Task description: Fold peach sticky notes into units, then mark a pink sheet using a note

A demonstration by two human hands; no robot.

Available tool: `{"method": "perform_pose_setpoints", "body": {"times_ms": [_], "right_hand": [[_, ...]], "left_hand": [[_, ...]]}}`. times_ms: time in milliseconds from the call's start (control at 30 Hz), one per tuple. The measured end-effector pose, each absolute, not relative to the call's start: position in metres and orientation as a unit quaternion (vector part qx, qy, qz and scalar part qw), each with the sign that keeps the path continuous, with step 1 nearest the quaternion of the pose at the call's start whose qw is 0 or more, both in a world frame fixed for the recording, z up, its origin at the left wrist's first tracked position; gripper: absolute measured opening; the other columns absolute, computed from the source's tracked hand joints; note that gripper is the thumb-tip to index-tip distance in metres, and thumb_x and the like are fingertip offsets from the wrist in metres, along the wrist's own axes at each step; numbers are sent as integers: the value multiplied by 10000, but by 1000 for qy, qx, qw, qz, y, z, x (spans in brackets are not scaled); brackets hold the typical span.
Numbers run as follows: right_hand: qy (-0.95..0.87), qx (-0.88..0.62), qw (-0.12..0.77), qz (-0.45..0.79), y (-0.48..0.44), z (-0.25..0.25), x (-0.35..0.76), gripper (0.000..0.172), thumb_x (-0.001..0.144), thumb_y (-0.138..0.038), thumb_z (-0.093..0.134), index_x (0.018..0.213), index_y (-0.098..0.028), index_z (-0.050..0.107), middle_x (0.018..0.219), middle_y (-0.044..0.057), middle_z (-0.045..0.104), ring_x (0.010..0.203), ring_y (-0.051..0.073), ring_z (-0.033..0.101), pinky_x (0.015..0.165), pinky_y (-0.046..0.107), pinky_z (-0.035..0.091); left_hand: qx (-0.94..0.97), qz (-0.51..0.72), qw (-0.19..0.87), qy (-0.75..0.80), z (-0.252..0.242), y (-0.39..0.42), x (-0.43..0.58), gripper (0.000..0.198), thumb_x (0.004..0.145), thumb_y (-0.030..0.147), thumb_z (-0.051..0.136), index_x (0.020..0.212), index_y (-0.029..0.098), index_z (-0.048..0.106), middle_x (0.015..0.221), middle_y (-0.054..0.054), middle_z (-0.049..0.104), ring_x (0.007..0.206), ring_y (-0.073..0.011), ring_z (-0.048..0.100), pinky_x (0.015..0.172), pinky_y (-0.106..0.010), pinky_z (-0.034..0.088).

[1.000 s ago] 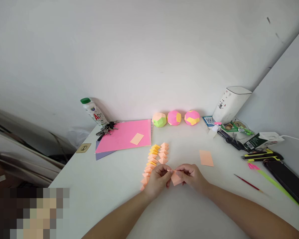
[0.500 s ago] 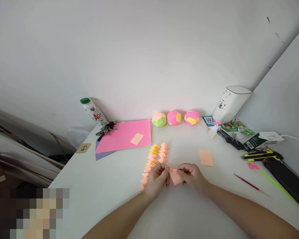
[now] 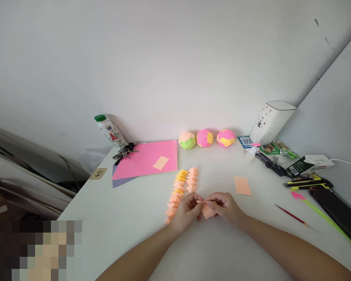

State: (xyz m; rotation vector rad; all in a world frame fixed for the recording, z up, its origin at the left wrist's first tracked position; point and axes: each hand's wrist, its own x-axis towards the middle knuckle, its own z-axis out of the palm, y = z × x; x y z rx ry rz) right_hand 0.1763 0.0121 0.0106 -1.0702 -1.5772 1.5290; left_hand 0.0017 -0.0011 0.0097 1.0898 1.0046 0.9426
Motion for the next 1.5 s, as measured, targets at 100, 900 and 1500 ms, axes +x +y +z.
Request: {"method": "perform_pose_setpoints", "body": {"times_ms": [100,900,1500], "right_hand": [[-635,-403,336,567,11,10,175,190,835,-311,570,764,-158,655,599,-1,586,525,117,530,492,242,455],[-516,-405,429,620,14,11,178,129,784,-234,525,677,-196,464,626,-43,494,520,97,492,508,232,400],[-585,-435,368,577,12,14,177,257,790,-381,609,641,-176,574,548,-26,508,509,112,488,494,245,412]], "left_hand": [[495,393,634,446,8,-2,2,259,765,401,627,718,175,509,536,62,487,432,-76,476,425,-200,407],[418,443,640,469,13,-1,2,227,701,340,627,659,183,469,541,85,450,365,-55,447,391,-202,383],[448,423,650,445,10,-2,1,226,750,346,617,674,189,474,424,71,484,373,-73,422,411,-199,362]]}}
